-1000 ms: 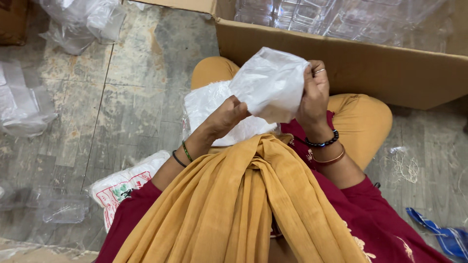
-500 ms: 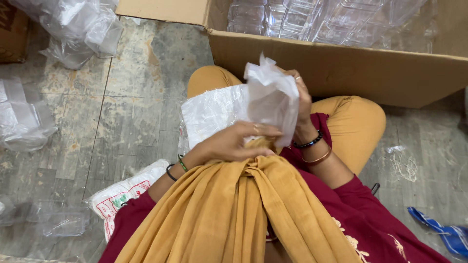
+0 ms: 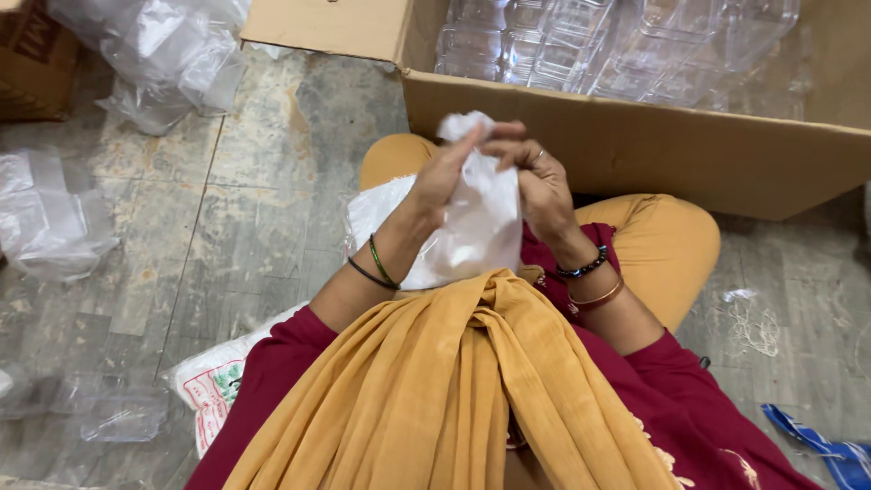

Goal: The person sits on the floor and wraps clear plastic containers in thin plastic bags one at a time, then places each wrapped container into a large cardboard box in front of them. They occasionally reach to the side to grab more bags or containers and continue filling the box.

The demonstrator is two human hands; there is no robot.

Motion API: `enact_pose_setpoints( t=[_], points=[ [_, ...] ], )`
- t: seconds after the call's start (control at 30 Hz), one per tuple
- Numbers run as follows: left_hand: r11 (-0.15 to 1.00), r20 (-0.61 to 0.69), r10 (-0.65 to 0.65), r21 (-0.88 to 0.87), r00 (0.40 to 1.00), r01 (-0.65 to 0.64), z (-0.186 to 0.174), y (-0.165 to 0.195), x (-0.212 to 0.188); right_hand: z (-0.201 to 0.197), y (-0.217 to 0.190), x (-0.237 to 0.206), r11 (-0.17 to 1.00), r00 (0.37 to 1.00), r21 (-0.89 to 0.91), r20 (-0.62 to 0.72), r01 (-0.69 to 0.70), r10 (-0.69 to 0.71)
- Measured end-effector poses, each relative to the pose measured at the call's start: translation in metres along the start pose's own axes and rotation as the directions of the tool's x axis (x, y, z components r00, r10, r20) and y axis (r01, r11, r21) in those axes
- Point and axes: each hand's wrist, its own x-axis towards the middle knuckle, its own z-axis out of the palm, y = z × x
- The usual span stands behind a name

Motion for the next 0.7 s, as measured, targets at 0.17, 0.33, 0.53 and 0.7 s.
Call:
enact_pose_setpoints(
  t=[0.17, 0.33, 0.53, 0.7],
  points=[
    [0.824, -0.174, 0.474, 0.433, 0.863, -0.365, 0.013, 0.017, 0.011, 0.016, -0.031, -0.005, 0.963, 0.984, -0.233, -0.079, 0.135, -0.158],
    [0.745, -0.056, 0.5, 0.537, 0.864, -0.396, 0.025, 0.011, 0.003, 0.035, -0.025, -0.007, 0.737, 0.986, -0.668, -0.025, 0.105, -0.164],
    [0.941, -0.028, 0.194, 0.289, 0.981, -0.178, 0.028, 0.016, -0.017, 0.026, -0.011, -0.001, 0.933, 0.949, -0.36, -0.295, -0.005, -0.109],
    [0.939, -0.17, -0.015, 0.337, 0.985, 0.072, 0.024, 0.016, -0.026, 0.022, -0.013, -0.005, 0.666, 0.925, -0.745, -0.228, 0.035, -0.303]
  ],
)
